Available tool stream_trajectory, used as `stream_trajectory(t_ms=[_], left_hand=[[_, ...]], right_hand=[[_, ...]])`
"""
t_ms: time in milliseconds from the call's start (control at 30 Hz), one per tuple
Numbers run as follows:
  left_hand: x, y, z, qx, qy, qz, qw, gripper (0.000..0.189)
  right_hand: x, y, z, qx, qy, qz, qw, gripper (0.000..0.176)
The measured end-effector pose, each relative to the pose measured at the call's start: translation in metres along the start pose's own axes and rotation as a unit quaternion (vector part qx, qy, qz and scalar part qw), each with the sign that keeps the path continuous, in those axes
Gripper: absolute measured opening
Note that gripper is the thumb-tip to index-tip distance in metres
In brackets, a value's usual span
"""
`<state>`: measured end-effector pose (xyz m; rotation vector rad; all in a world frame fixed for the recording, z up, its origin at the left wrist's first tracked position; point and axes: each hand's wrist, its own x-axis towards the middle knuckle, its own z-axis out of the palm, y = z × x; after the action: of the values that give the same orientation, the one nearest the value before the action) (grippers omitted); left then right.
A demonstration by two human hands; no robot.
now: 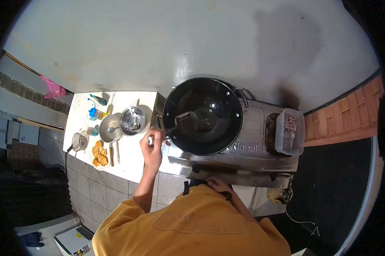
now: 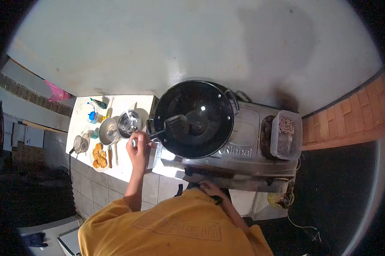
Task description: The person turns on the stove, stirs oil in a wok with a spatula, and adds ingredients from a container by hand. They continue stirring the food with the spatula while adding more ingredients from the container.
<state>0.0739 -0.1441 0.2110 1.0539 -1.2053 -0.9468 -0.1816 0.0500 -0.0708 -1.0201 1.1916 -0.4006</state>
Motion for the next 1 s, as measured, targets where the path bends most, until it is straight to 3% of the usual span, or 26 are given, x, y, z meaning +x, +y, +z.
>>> stream_trajectory(t_ms=[67, 133, 200, 333, 400, 500, 733, 1000], left_hand=[[0.005, 0.001, 0.003, 0.026, -0.023, 0.018, 0.999, 0.021], [0.010, -0.001, 0.008, 0.037, -0.039, 0.024, 0.998, 0.022], [0.014, -0.003, 0.013, 0.053, -0.039, 0.032, 0.997, 0.021], [0.017, -0.003, 0.022, 0.037, -0.008, 0.040, 0.998, 0.020], [0.015, -0.003, 0.021, 0.041, -0.004, 0.032, 0.999, 0.020], [0.016, -0.001, 0.019, 0.051, -0.005, 0.030, 0.998, 0.020], [0.013, -0.002, 0.018, 0.071, 0.007, 0.037, 0.997, 0.020], [0.020, -0.010, 0.027, 0.072, 0.065, 0.023, 0.995, 0.027]], right_hand=[[-0.045, -0.054, -0.025, -0.036, 0.075, -0.010, 0.996, 0.033], [-0.070, -0.017, -0.046, 0.016, 0.097, -0.032, 0.995, 0.032], [-0.114, -0.082, -0.053, 0.103, 0.136, 0.067, 0.983, 0.030], [-0.104, -0.070, -0.073, 0.063, 0.200, 0.084, 0.974, 0.031], [-0.089, -0.082, -0.084, 0.047, 0.251, -0.015, 0.967, 0.027], [-0.076, -0.116, -0.094, 0.047, 0.202, -0.068, 0.976, 0.026], [-0.087, -0.144, -0.102, 0.078, 0.194, -0.097, 0.973, 0.027], [-0.106, -0.195, -0.123, 0.064, 0.311, -0.178, 0.932, 0.030]])
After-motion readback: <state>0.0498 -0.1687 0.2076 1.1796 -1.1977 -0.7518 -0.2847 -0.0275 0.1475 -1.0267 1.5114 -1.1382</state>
